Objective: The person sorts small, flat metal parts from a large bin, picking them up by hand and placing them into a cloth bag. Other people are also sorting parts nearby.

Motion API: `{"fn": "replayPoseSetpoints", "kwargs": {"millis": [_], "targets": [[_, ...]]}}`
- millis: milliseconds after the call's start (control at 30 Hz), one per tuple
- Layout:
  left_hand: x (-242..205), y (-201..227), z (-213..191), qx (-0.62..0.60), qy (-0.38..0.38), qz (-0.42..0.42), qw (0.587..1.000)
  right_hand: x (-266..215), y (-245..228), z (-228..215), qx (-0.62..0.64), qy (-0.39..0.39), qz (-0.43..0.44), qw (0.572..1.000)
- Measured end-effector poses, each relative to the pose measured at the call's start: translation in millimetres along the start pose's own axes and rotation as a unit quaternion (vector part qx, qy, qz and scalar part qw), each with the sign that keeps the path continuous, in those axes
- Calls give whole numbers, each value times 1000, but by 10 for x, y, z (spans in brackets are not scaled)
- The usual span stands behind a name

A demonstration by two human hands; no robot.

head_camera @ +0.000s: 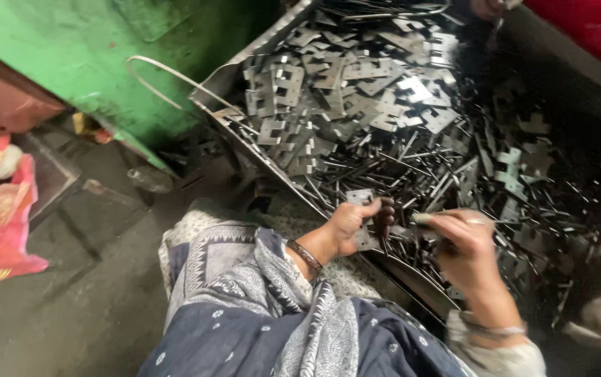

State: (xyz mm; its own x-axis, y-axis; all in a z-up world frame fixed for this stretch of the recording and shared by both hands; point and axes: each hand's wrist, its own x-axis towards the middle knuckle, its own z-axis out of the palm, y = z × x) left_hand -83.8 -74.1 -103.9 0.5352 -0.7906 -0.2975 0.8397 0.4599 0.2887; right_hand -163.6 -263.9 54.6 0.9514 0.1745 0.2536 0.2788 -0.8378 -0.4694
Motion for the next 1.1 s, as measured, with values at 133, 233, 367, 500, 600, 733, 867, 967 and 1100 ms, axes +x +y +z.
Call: {"fn": "replayPoseSetpoints", "kwargs": {"millis": [133,233,367,500,600,733,867,967,1100], "targets": [[-13,-40,195,-7,6,-57,998,-24,160,-84,-32,-30,-117,992],[-11,-79,304,-42,-3,-24,999,17,134,347,153,-54,-96,982],[7,-200,323,-49,82,5,995,-135,-35,705,69,-91,-38,993],[-100,-66,559,162,63,57,983,-229,-50,665,99,-16,129,986],[-356,480,711,582,77,30,809,-224,224,473,661,87,293,686],[-443,1249,356,912,252,89,311,-700,1024,-246,568,287,300,711],[-289,1428,-84,952,222,62,202,-1308,2062,-1068,-142,387,239,879],[-213,1425,-90,972,201,56,106,-1799,2642,-1475,-441,288,304,794],[-247,1301,114,967,187,167,35,-2006,2627,-1566,-455,212,298,812]]}}
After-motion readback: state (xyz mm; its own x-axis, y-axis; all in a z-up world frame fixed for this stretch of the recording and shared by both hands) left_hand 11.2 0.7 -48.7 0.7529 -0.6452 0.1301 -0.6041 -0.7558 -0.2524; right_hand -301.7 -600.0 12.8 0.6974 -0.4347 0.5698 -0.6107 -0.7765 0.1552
